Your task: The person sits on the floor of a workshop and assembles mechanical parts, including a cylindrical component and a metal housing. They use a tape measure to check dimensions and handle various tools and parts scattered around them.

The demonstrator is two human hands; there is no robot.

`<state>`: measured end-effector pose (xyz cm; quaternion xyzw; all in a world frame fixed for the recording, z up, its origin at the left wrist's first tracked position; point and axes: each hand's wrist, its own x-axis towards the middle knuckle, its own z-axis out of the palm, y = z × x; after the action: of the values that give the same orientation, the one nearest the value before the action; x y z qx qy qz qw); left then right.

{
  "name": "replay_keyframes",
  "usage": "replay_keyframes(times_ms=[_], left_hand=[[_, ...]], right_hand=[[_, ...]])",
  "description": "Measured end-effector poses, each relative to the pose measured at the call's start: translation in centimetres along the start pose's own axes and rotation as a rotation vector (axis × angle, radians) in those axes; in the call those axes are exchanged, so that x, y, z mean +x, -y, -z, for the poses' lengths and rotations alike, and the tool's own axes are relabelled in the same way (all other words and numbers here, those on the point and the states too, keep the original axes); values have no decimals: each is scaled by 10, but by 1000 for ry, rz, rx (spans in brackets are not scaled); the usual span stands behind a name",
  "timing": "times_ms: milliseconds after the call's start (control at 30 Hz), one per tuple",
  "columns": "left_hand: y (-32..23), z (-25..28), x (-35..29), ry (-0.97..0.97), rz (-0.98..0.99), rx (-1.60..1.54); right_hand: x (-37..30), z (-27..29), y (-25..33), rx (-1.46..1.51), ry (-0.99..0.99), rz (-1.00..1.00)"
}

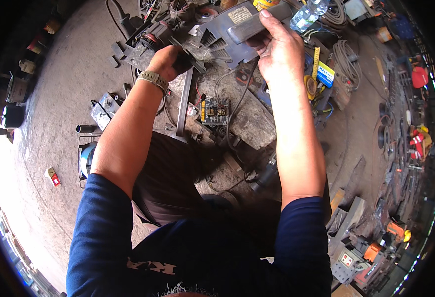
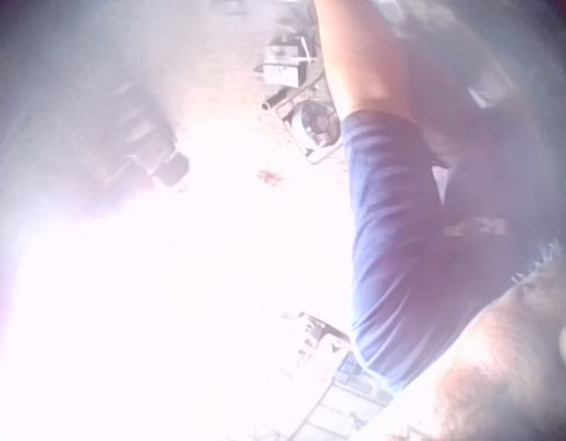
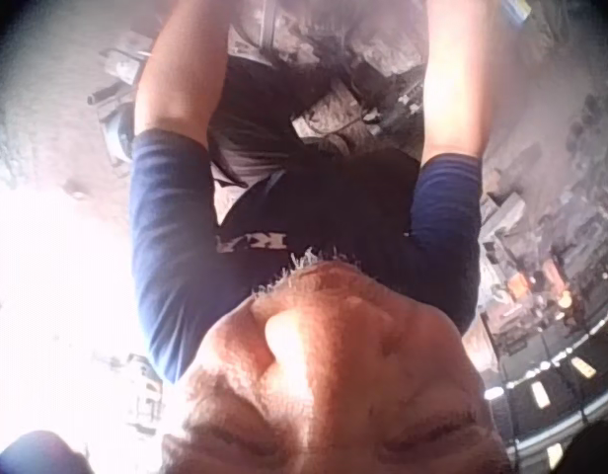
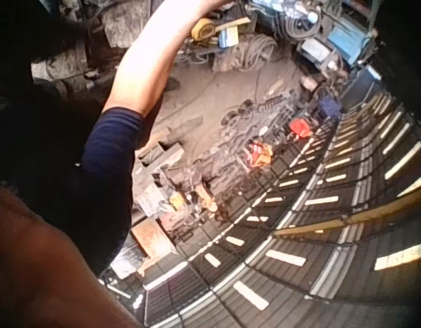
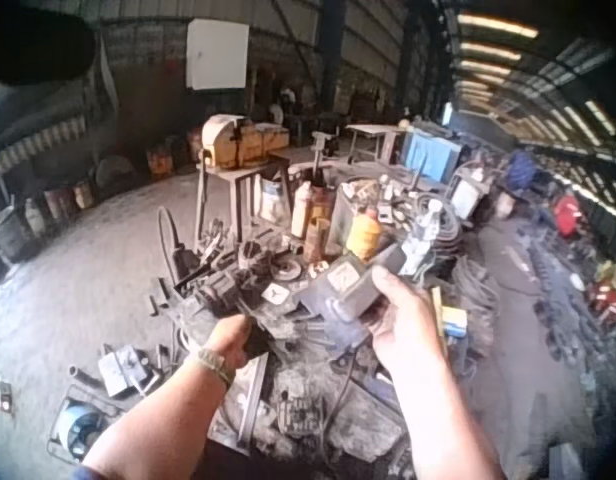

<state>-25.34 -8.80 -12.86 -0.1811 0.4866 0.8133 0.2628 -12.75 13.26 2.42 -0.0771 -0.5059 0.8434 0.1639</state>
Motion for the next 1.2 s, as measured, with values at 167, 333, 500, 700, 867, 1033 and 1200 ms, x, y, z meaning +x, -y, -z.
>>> replay_keyframes(times_ms=[167, 333, 500, 700, 867, 1033, 1200], left_hand=[[5, 14, 25, -73, -156, 164], [7, 11, 22, -71, -207, 456], [3, -8, 5, -29, -189, 306], [-7, -13, -11, -112, -167, 439], [-13, 10, -6, -84, -276, 545], [-8, -5, -1, -52, -226, 434], [-9, -17, -10, -62, -258, 376]], right_hand=[[-6, 23, 25, -72, 12, 3], [-56, -11, 58, -60, 65, 60], [-67, 10, 77, -100, 29, 32], [-87, 29, 101, -111, -4, 30], [-130, 10, 138, -97, 24, 15], [-161, 27, 192, -170, 49, -13], [-163, 30, 181, -257, 71, -62]])
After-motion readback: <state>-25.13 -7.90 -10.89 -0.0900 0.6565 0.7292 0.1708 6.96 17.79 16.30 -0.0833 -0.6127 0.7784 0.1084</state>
